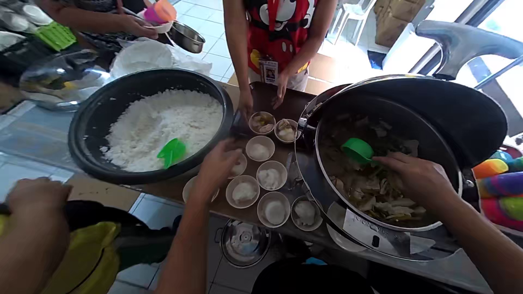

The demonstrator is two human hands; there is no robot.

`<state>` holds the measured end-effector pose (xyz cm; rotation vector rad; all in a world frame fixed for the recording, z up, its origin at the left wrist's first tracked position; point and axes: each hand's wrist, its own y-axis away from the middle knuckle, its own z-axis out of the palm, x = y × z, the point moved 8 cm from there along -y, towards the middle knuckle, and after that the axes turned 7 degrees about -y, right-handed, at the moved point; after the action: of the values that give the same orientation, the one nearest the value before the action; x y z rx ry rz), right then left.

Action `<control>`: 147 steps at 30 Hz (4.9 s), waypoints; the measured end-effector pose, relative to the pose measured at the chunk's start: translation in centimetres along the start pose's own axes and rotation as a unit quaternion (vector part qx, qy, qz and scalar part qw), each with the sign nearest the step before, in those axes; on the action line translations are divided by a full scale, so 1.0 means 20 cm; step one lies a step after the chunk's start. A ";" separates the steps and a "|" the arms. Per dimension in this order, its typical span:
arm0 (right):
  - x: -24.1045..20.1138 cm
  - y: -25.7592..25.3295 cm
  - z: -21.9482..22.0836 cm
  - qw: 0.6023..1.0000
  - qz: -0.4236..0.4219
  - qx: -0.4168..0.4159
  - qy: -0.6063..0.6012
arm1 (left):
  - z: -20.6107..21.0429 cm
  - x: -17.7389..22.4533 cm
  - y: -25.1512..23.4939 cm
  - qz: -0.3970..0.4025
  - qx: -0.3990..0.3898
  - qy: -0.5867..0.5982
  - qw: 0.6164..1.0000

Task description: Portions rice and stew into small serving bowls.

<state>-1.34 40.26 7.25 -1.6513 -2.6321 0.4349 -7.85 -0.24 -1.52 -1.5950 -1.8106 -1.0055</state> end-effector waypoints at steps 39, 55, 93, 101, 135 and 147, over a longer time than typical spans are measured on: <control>0.63 -0.19 -0.14 0.970 0.204 -0.117 0.062 | 1.02 -0.66 0.70 -0.318 0.071 0.375 0.868; 0.69 -0.21 0.17 0.929 0.250 -0.114 -0.249 | 0.85 -0.56 0.93 -0.276 0.080 0.380 0.879; 0.32 -0.09 0.38 0.743 0.308 -0.232 -0.547 | 0.47 -0.21 1.06 -0.104 0.053 0.464 0.878; 0.41 -0.02 0.33 0.694 0.326 -0.204 -0.608 | 0.49 -0.11 1.02 -0.090 0.026 0.476 0.875; 0.25 -0.35 0.28 0.953 0.169 -0.113 -0.226 | 0.45 -0.13 1.05 -0.084 0.004 0.496 0.864; 0.11 0.05 0.32 0.802 0.267 -0.173 -0.506 | 0.48 -0.06 1.04 -0.083 -0.001 0.489 0.868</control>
<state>-2.53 41.15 0.48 -2.9757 -2.8745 1.2034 13.56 7.39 -4.22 -0.6568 -1.2013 -1.5171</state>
